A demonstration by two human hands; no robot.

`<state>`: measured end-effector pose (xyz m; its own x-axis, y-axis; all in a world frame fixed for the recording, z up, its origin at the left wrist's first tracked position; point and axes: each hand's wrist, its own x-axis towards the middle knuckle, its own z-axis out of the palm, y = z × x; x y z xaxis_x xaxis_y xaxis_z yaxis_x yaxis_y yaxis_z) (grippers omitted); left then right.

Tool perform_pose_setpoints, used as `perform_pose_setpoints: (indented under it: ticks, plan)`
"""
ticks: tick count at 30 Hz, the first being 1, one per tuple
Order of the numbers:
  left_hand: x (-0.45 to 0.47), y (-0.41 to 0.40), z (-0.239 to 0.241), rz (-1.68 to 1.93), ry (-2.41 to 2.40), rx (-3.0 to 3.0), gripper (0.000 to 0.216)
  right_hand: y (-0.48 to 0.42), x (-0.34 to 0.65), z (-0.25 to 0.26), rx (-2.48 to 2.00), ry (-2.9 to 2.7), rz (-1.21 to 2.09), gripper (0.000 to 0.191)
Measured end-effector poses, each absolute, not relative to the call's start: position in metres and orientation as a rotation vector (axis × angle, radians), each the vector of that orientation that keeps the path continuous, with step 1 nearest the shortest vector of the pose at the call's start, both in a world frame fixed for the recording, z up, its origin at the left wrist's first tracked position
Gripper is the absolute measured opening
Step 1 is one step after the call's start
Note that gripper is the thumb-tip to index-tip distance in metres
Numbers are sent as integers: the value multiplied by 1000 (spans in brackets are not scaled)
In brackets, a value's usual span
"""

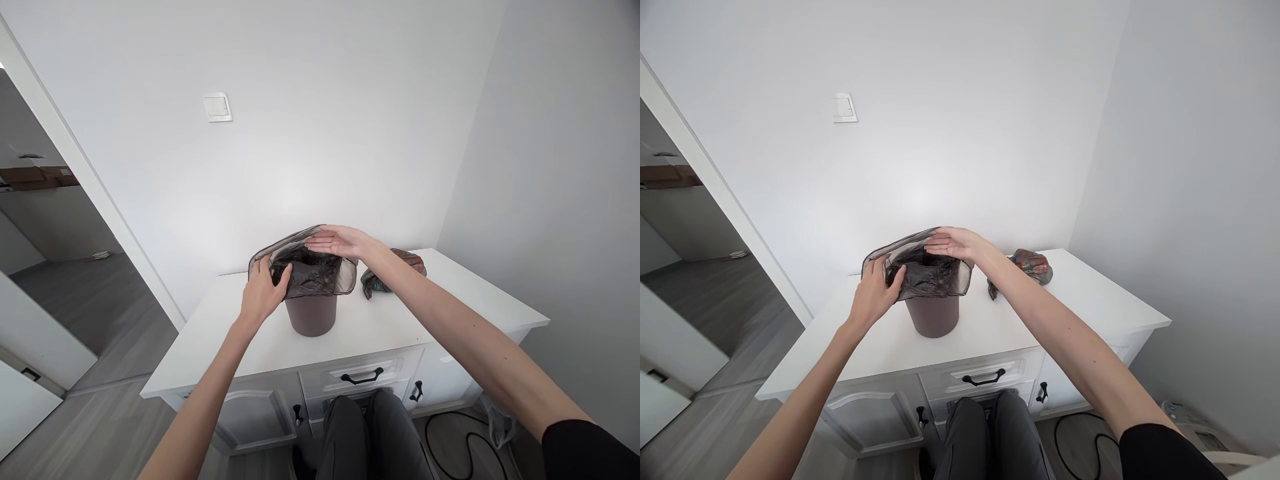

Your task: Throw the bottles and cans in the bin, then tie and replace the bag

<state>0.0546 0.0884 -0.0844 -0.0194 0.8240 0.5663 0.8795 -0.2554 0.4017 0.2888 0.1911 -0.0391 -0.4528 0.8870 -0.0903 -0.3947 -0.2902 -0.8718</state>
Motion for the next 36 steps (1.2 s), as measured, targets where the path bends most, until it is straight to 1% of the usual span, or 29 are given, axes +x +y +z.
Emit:
perform_pose_setpoints:
  ticks: [3, 6, 7, 9, 13, 15, 18, 20, 22, 24, 27, 32, 33, 34, 36]
  plan:
    - [49, 98, -86, -1231, -2117, -2270, 86, 199, 291, -44, -667, -940, 1824, 26]
    - [43, 109, -93, -1360, -2321, -2389, 95, 208, 292, -55, -619, -954, 1667, 19]
    - [41, 112, -96, -1413, -2348, -2428, 97, 211, 292, -60, -627, -997, 1595, 19]
    - [39, 116, -100, -1503, -2369, -2498, 102, 216, 291, -69, -682, -1125, 1451, 29]
    - [37, 115, -100, -1514, -2451, -2590, 121, 222, 291, -81, -843, -1349, 1206, 63]
    - [38, 112, -98, -1465, -2481, -2649, 133, 226, 291, -84, -911, -1377, 1160, 68]
    - [37, 108, -101, -1380, -2491, -2725, 145, 231, 293, -90, -973, -1334, 1297, 62]
    - [34, 109, -108, -1368, -2421, -2777, 147, 231, 294, -95, -1009, -1263, 1475, 61]
    - [29, 114, -118, -1388, -2322, -2826, 146, 228, 295, -102, -1040, -1190, 1622, 66]
    - [23, 120, -130, -1396, -2274, -2852, 145, 220, 296, -110, -1042, -1159, 1698, 71]
    - [16, 128, -148, -1408, -2282, -2854, 145, 202, 297, -120, -952, -1196, 1723, 70]
    - [14, 135, -166, -1515, -2216, -2849, 140, 176, 302, -134, -737, -1308, 1654, 56]
    - [15, 134, -168, -1514, -2211, -2843, 138, 173, 303, -137, -709, -1315, 1629, 58]
    - [16, 134, -169, -1501, -2211, -2838, 137, 172, 305, -141, -684, -1320, 1608, 64]
    - [17, 132, -170, -1440, -2219, -2836, 130, 170, 309, -148, -638, -1335, 1579, 84]
